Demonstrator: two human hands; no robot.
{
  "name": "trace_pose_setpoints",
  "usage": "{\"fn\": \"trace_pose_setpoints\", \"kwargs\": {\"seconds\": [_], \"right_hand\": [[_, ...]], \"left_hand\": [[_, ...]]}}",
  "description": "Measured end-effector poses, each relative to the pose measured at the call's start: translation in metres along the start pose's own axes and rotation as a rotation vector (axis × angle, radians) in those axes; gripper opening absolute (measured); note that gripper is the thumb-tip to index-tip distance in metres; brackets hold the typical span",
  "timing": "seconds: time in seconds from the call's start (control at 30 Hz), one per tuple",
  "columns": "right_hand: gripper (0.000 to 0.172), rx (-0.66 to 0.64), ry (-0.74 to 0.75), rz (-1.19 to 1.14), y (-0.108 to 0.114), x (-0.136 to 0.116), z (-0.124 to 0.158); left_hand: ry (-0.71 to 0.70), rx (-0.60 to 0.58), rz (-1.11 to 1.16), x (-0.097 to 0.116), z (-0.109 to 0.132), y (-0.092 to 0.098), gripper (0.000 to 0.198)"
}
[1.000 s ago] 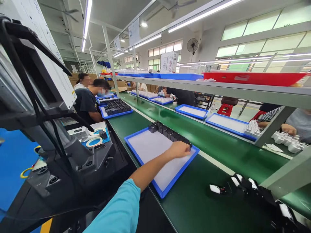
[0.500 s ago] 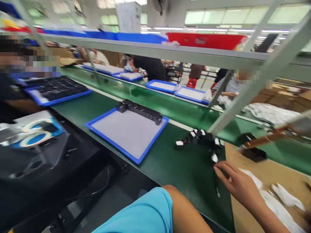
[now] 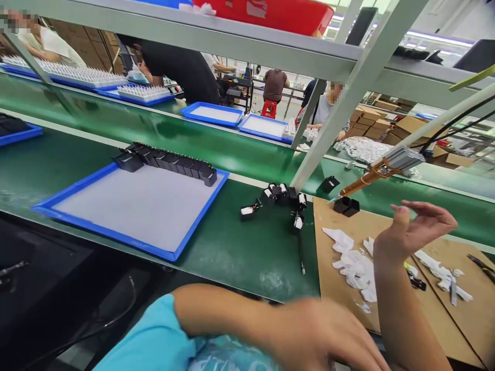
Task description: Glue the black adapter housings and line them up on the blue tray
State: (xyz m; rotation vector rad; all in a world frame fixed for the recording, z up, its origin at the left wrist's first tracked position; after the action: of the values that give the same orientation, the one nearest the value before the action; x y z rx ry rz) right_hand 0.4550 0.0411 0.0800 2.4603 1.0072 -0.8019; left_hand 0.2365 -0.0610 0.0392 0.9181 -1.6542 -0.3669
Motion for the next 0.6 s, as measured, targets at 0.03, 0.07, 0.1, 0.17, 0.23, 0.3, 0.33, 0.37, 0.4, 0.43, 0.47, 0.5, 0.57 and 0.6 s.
{"fn": "trace_pose_setpoints", "kwargs": {"seconds": [0.03,0.07,0.1,0.17,0.23,0.3,0.33,0.37,0.4,0.43,0.47,0.5,0.57,0.6], "right_hand": [[0.041,0.0,-0.038,-0.028,0.001,0.009,-0.008],[0.045,-0.022,-0.101,-0.05,-0.002,0.021,-0.015],[0.05,-0.055,-0.18,-0.073,-0.007,0.035,-0.021],[0.06,-0.145,-0.339,-0.12,-0.021,0.065,-0.03],[0.066,-0.214,-0.415,-0.139,-0.036,0.089,-0.035],[0.067,-0.277,-0.448,-0.18,-0.051,0.107,-0.036],[0.067,-0.306,-0.458,-0.218,-0.058,0.113,-0.035],[0.067,-0.332,-0.464,-0.264,-0.064,0.117,-0.033],[0.067,-0.351,-0.466,-0.309,-0.069,0.119,-0.031],[0.068,-0.364,-0.465,-0.347,-0.073,0.12,-0.028],[0.069,-0.363,-0.463,-0.372,-0.075,0.12,-0.024],[0.07,-0.353,-0.46,-0.381,-0.075,0.119,-0.02],[0.068,-0.327,-0.456,-0.406,-0.074,0.115,-0.013],[0.065,-0.314,-0.456,-0.42,-0.073,0.111,-0.008]], "left_hand": [[0.043,0.115,-0.034,-0.012,0.013,0.014,0.015],[0.123,0.263,-0.093,-0.028,0.03,0.032,0.015],[0.238,0.416,-0.172,-0.047,0.05,0.051,0.017],[0.508,0.637,-0.349,-0.087,0.09,0.084,0.033],[0.706,0.661,-0.423,-0.125,0.115,0.105,0.059],[0.852,0.572,-0.336,-0.159,0.128,0.114,0.079],[0.909,0.523,-0.274,-0.171,0.132,0.115,0.082],[0.953,0.476,-0.216,-0.179,0.135,0.114,0.082],[0.977,0.434,-0.173,-0.183,0.138,0.111,0.08],[0.98,0.397,-0.15,-0.183,0.139,0.108,0.078],[0.961,0.36,-0.145,-0.179,0.14,0.103,0.077],[0.925,0.324,-0.157,-0.174,0.139,0.097,0.076],[0.824,0.275,-0.239,-0.158,0.135,0.087,0.076],[0.767,0.264,-0.312,-0.149,0.132,0.082,0.075]]}}
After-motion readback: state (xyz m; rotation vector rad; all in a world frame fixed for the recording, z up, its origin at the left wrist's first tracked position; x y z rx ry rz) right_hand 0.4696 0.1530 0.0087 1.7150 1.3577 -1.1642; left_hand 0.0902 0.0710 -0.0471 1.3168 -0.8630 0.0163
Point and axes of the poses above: each hand's wrist, its own z-axis away from the middle knuckle, its own y-axis out of the back of the hand, x = y × z, the point moved 7 cm from there along -z, towards the middle knuckle, and after that the axes turned 10 degrees about -x, right-handed, at the moved point
